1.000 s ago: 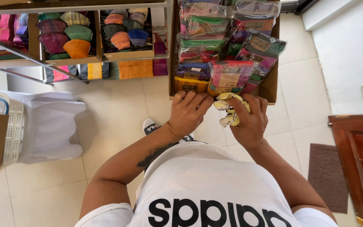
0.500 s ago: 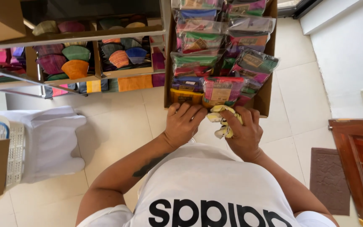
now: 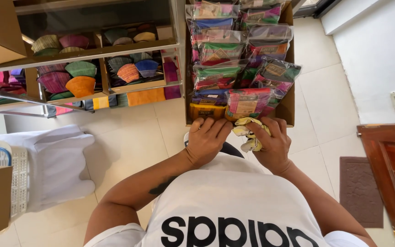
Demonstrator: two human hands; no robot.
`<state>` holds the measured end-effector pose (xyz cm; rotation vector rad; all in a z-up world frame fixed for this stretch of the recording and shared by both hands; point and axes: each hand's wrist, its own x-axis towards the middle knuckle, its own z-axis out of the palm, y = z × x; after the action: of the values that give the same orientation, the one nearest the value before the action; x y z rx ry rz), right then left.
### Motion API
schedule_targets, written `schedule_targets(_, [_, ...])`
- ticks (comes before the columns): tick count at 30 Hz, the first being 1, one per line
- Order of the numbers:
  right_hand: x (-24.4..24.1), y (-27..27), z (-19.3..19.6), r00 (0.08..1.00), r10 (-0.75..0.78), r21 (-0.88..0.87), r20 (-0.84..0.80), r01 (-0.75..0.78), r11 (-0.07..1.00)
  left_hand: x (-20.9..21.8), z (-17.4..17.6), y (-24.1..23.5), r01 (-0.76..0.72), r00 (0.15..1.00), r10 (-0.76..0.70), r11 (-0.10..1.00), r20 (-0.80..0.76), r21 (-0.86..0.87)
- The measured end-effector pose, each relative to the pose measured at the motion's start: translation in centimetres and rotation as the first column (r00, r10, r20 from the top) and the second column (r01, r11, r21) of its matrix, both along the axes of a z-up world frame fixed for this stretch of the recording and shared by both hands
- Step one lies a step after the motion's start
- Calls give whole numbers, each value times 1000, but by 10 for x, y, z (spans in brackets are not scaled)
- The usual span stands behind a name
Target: The person organizes small, colorful packaged items inside a cardboard box on a shelf. They use a yellow cloth to wipe the items and the box while arranging them. The person also wipes the shelf surface and adjusts a decorative floral arrangement before moving to a second box containing spools of thread.
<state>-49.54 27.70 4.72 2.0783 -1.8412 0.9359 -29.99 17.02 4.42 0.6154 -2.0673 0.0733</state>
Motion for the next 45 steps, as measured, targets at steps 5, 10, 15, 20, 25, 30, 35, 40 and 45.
schedule_targets(5, [-23, -2, 3, 999, 48, -9, -21, -48, 999, -11, 12, 4, 24, 1000, -24, 999, 16, 22])
schedule_targets(10, [-43, -28, -9, 997, 71, -70, -42, -74, 995, -34, -6, -11, -21, 999, 22, 999, -27, 40])
schedule_targets(15, [-72, -75, -14, 989, 143, -124, -37, -147, 981, -61, -25, -47, -76, 997, 76, 997, -20, -8])
schedule_targets(20, [-94, -122, -18, 989, 148, -85, -17, -149, 985, -83, -16, -84, -164, 986, 163, 986, -41, -31])
schedule_targets(25, [-109, -168, -21, 986, 164, -72, -10, -164, 984, -97, -17, -119, -225, 974, 224, 974, -38, -21])
schedule_targets(30, [-124, -207, -29, 985, 173, -66, -3, -173, 983, -113, -31, -154, -250, 968, 250, 968, -34, 21])
schedule_targets(35, [-121, -236, -21, 981, 187, -39, 41, -186, 982, -121, -47, -183, -291, 956, 291, 957, -26, 17])
schedule_targets(40, [-124, -251, -30, 982, 178, -27, 64, -176, 984, -123, -53, -197, -300, 954, 301, 953, 1, 26])
schedule_targets(45, [-126, -258, -30, 981, 186, -9, 62, -185, 983, -122, -53, -202, -300, 954, 300, 953, 16, 43])
